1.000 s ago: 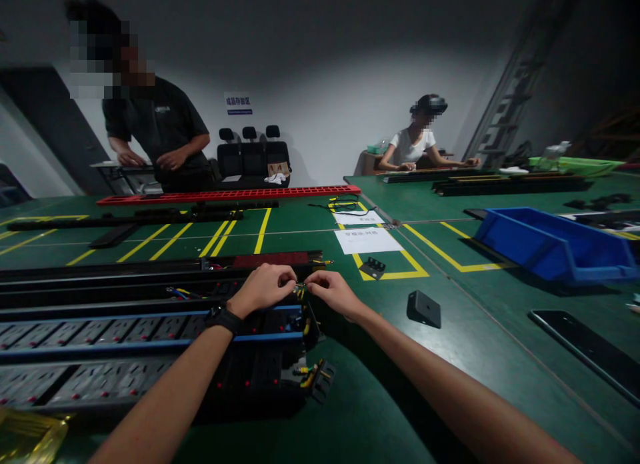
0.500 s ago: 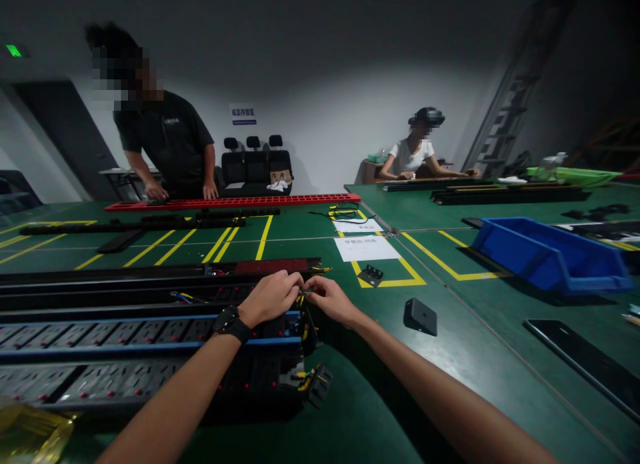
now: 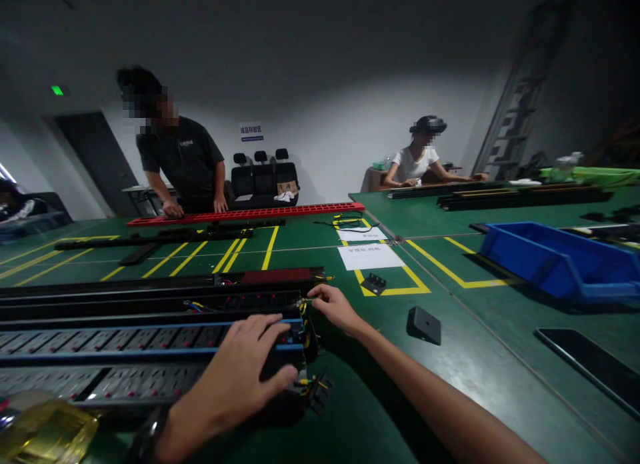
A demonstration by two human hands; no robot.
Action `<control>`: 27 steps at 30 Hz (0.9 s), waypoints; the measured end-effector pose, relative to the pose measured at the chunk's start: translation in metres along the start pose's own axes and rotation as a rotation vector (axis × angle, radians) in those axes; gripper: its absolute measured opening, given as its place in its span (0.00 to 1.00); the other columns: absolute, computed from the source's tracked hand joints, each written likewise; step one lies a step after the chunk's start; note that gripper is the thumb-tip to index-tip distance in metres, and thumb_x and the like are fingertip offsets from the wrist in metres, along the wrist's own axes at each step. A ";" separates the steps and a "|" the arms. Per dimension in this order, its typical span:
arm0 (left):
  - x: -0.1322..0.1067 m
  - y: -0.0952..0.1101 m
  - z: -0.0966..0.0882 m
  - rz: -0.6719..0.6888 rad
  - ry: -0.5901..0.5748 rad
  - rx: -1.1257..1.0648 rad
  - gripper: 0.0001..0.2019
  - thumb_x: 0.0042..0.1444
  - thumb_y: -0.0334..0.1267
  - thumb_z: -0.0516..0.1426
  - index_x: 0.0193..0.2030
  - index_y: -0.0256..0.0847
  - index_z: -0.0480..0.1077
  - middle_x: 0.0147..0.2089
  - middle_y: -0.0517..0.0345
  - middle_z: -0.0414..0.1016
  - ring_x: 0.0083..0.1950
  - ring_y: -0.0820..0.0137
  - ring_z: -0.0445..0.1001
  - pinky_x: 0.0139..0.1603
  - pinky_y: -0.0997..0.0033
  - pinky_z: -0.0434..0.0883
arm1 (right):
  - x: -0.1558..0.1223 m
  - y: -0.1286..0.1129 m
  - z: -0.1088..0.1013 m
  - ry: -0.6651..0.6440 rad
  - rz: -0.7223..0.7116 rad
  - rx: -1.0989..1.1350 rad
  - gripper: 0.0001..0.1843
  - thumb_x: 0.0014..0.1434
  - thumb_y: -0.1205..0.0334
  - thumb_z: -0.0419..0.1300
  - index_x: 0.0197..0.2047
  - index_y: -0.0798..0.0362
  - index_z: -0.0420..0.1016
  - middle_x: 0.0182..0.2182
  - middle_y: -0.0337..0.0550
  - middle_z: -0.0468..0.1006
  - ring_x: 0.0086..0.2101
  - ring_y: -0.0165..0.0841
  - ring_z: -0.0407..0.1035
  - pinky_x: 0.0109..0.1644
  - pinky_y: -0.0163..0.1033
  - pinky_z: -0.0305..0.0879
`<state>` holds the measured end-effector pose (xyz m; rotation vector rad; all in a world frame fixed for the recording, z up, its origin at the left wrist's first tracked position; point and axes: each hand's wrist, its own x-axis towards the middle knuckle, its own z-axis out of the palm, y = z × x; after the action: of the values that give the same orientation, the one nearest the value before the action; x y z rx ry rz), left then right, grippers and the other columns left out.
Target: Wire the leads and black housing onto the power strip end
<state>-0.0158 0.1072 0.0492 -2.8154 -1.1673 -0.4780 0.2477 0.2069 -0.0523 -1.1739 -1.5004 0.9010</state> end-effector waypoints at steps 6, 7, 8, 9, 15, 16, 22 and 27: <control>-0.046 0.009 0.050 -0.044 0.191 0.270 0.26 0.71 0.53 0.53 0.68 0.44 0.75 0.70 0.43 0.76 0.67 0.47 0.74 0.66 0.41 0.71 | 0.000 0.001 0.000 0.018 0.016 0.005 0.12 0.54 0.67 0.61 0.42 0.53 0.83 0.30 0.39 0.77 0.31 0.34 0.68 0.35 0.38 0.62; -0.044 0.008 0.052 -0.036 0.196 0.277 0.26 0.70 0.52 0.53 0.68 0.45 0.75 0.70 0.43 0.76 0.67 0.47 0.74 0.66 0.41 0.71 | 0.000 0.001 0.000 0.021 0.019 0.004 0.12 0.55 0.66 0.61 0.42 0.53 0.83 0.30 0.39 0.77 0.31 0.34 0.68 0.35 0.38 0.62; -0.041 0.006 0.053 -0.032 0.201 0.280 0.26 0.70 0.52 0.53 0.67 0.45 0.76 0.70 0.43 0.75 0.68 0.47 0.73 0.66 0.41 0.72 | 0.000 0.000 0.000 0.023 0.021 0.003 0.12 0.55 0.66 0.61 0.42 0.52 0.83 0.30 0.38 0.77 0.31 0.34 0.68 0.35 0.38 0.62; -0.037 0.005 0.052 -0.032 0.206 0.281 0.25 0.70 0.52 0.53 0.67 0.45 0.76 0.71 0.43 0.75 0.68 0.47 0.73 0.66 0.41 0.72 | 0.000 0.000 0.000 0.024 0.022 0.003 0.12 0.55 0.66 0.61 0.42 0.52 0.83 0.30 0.38 0.76 0.31 0.34 0.68 0.35 0.38 0.62; -0.027 0.004 0.049 -0.058 0.198 0.245 0.25 0.71 0.51 0.52 0.67 0.44 0.77 0.70 0.41 0.75 0.67 0.46 0.75 0.65 0.41 0.74 | 0.000 0.000 0.000 0.026 0.029 0.006 0.11 0.55 0.65 0.61 0.41 0.52 0.83 0.28 0.36 0.76 0.30 0.33 0.67 0.35 0.37 0.61; -0.027 0.004 0.050 -0.063 0.189 0.238 0.25 0.71 0.51 0.52 0.67 0.44 0.77 0.70 0.41 0.75 0.66 0.46 0.75 0.65 0.41 0.74 | 0.000 0.001 0.000 0.026 0.029 0.007 0.11 0.55 0.65 0.61 0.41 0.52 0.83 0.28 0.36 0.76 0.30 0.33 0.67 0.35 0.37 0.61; -0.019 0.001 0.048 -0.115 0.118 0.195 0.27 0.72 0.53 0.51 0.69 0.43 0.74 0.73 0.39 0.72 0.71 0.45 0.71 0.68 0.38 0.70 | 0.000 0.002 0.001 0.018 0.020 0.003 0.11 0.55 0.65 0.61 0.41 0.52 0.82 0.28 0.36 0.76 0.30 0.33 0.68 0.36 0.38 0.62; 0.014 -0.024 0.032 -0.234 0.071 0.138 0.26 0.71 0.54 0.53 0.64 0.40 0.77 0.66 0.38 0.77 0.69 0.45 0.72 0.68 0.38 0.69 | -0.002 -0.003 0.000 -0.010 -0.027 -0.004 0.13 0.60 0.63 0.60 0.45 0.51 0.83 0.37 0.41 0.83 0.38 0.37 0.74 0.46 0.41 0.67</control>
<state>-0.0148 0.1389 0.0214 -2.5385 -1.4620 -0.4856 0.2470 0.2040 -0.0495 -1.1515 -1.5227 0.8872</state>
